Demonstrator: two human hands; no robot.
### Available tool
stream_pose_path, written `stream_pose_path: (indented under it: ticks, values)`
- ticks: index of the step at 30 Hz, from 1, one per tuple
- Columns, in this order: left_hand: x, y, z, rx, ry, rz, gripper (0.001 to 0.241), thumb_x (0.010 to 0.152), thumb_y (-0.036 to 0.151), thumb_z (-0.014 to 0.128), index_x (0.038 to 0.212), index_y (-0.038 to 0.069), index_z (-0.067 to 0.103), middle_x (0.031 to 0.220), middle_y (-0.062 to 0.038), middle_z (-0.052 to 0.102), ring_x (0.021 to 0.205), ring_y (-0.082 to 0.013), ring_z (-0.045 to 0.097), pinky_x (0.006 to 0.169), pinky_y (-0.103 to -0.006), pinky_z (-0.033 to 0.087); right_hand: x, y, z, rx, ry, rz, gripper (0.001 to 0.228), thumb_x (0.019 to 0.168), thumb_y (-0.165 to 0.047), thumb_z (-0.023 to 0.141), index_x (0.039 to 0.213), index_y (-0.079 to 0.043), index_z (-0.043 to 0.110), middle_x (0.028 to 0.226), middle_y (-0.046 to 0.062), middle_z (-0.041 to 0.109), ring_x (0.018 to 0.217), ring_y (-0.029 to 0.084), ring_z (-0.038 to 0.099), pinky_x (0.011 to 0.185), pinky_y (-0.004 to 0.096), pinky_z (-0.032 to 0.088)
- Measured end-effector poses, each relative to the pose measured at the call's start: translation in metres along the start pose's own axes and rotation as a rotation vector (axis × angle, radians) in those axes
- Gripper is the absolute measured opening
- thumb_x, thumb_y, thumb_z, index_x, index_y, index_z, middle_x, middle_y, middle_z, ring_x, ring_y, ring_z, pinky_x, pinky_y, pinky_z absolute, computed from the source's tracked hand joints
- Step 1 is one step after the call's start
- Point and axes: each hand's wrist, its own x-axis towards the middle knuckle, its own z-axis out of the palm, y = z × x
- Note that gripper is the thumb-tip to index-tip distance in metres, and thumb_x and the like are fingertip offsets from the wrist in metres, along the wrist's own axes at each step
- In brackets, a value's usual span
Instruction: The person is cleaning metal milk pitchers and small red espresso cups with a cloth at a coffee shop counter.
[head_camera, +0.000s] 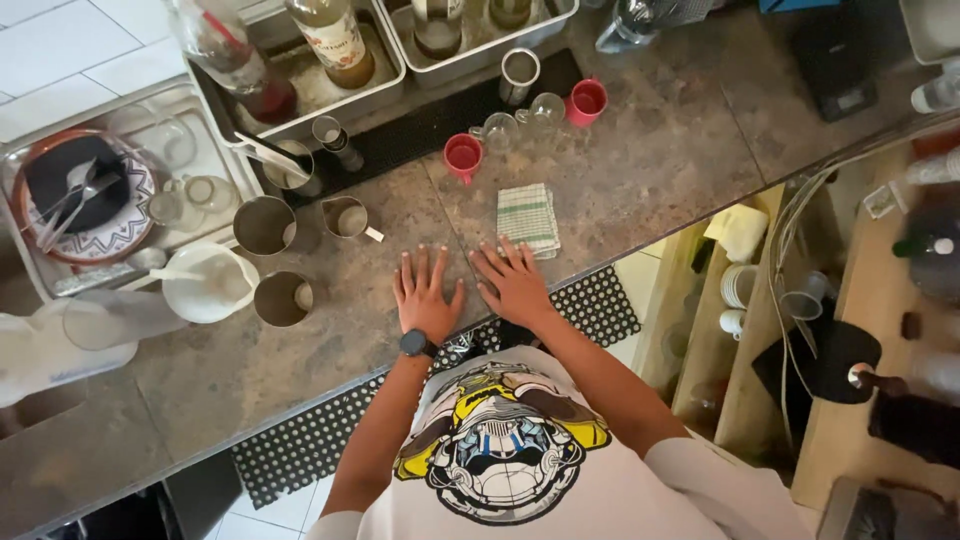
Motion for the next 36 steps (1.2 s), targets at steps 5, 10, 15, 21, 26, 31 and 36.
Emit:
stream_pose_path:
  ticks: [5, 10, 15, 21, 26, 31, 36]
  values:
    - [-0.002, 0.000, 0.002, -0.011, -0.002, -0.002, 0.072, 0.093, 0.050, 0.063, 0.159, 0.030, 0.043, 0.156, -0.012, 0.049, 0.148, -0.0427, 0.039, 0.119, -0.0598, 0.030, -0.004, 0.004, 0.003, 0.047, -0.045, 0.028, 0.055, 0.103, -0.047, 0.050, 0.156, -0.033, 0.046, 0.165, -0.003, 0.037, 0.154, 0.031, 0.027, 0.123, 0.055, 0.017]
    - [-0.001, 0.000, 0.007, 0.019, 0.015, 0.009, 0.075, 0.090, 0.050, 0.065, 0.159, 0.027, 0.045, 0.156, -0.012, 0.050, 0.145, -0.0426, 0.042, 0.119, -0.0594, 0.031, -0.004, 0.006, 0.005, 0.059, -0.025, 0.024, 0.054, 0.105, -0.047, 0.049, 0.156, -0.029, 0.048, 0.165, -0.001, 0.038, 0.153, 0.031, 0.028, 0.123, 0.053, 0.015]
    - [-0.001, 0.001, 0.003, -0.011, 0.028, 0.013, 0.069, 0.095, 0.048, 0.062, 0.158, 0.025, 0.045, 0.159, -0.013, 0.045, 0.147, -0.0430, 0.038, 0.120, -0.0588, 0.029, -0.002, 0.004, -0.001, 0.032, -0.055, 0.004, 0.051, 0.109, -0.049, 0.043, 0.153, -0.027, 0.051, 0.164, 0.000, 0.039, 0.154, 0.031, 0.027, 0.124, 0.053, 0.013]
    - [-0.002, -0.002, 0.006, -0.039, 0.060, 0.014, 0.060, 0.096, 0.047, 0.064, 0.151, 0.023, 0.053, 0.158, -0.014, 0.045, 0.148, -0.0431, 0.037, 0.120, -0.0599, 0.029, 0.000, 0.003, 0.001, 0.072, 0.031, -0.012, 0.055, 0.105, -0.042, 0.053, 0.156, -0.024, 0.044, 0.163, 0.008, 0.038, 0.150, 0.035, 0.032, 0.121, 0.055, 0.019]
    - [-0.004, -0.003, 0.010, -0.060, 0.051, -0.010, 0.055, 0.095, 0.049, 0.065, 0.143, 0.022, 0.061, 0.159, -0.017, 0.044, 0.148, -0.0443, 0.039, 0.121, -0.0603, 0.029, 0.002, 0.001, 0.002, -0.019, -0.017, -0.008, 0.053, 0.103, -0.044, 0.054, 0.153, -0.027, 0.050, 0.160, 0.007, 0.044, 0.150, 0.034, 0.034, 0.120, 0.057, 0.020]
    - [0.001, 0.003, 0.000, -0.058, 0.018, -0.004, 0.064, 0.094, 0.046, 0.065, 0.154, 0.034, 0.048, 0.163, -0.023, 0.033, 0.148, -0.0482, 0.036, 0.118, -0.0635, 0.031, 0.008, 0.004, -0.011, 0.069, -0.038, 0.031, 0.051, 0.098, -0.044, 0.062, 0.144, -0.024, 0.060, 0.163, 0.010, 0.039, 0.147, 0.038, 0.038, 0.118, 0.059, 0.027]
    - [0.001, 0.004, 0.003, 0.040, -0.069, -0.011, 0.067, 0.092, 0.051, 0.058, 0.157, 0.039, 0.044, 0.163, -0.010, 0.041, 0.151, -0.0429, 0.032, 0.120, -0.0622, 0.027, 0.007, 0.005, -0.010, 0.084, -0.133, 0.019, 0.055, 0.105, -0.049, 0.051, 0.155, -0.028, 0.048, 0.161, 0.006, 0.042, 0.155, 0.038, 0.023, 0.125, 0.053, 0.012]
